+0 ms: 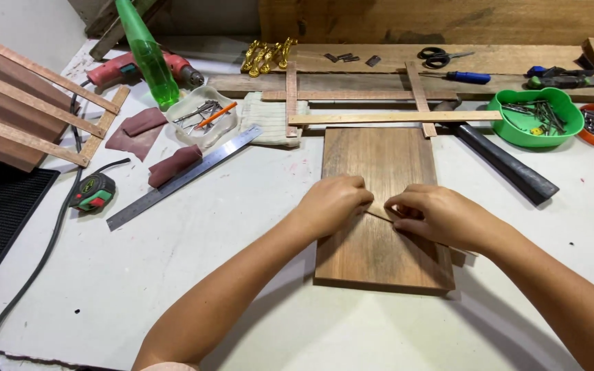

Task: Sanding small wooden pieces as part of a carpentry project.

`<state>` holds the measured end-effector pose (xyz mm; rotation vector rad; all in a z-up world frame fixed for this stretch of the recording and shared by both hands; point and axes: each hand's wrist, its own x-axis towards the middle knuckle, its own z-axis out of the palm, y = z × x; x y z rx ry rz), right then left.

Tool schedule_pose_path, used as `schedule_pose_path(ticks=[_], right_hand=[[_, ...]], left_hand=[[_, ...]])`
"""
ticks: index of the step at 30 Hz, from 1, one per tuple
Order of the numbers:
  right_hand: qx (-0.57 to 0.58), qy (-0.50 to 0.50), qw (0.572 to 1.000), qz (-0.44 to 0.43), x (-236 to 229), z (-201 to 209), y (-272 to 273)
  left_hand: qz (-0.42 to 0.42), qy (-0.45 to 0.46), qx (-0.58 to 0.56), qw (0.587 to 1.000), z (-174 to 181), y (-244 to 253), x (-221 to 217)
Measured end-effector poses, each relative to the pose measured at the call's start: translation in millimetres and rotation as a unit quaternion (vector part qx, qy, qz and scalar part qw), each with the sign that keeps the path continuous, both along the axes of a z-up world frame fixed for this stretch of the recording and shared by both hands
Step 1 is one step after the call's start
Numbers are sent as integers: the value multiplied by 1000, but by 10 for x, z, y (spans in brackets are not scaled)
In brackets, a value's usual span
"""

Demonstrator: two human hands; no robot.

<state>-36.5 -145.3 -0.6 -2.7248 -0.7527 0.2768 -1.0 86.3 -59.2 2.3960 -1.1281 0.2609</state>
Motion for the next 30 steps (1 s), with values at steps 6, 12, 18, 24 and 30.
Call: schedule_pose_path(ticks=[6, 12, 18, 24, 30], right_hand=[[80, 0, 993, -82, 110, -128, 57], [129, -24, 982, -132, 395, -247, 215], [116, -8, 981, -153, 573, -303, 286], [27, 0, 991, -132, 649, 94, 571], [115, -84, 990, 15, 854, 253, 1334]], left_hand=[[131, 9, -24, 991, -161, -217, 334], [155, 71, 33, 985, 107, -327, 265], [150, 58, 14, 987, -45, -242, 321], [158, 56, -19, 986, 124, 120, 312], [212, -13, -19, 977, 445, 1062, 318]])
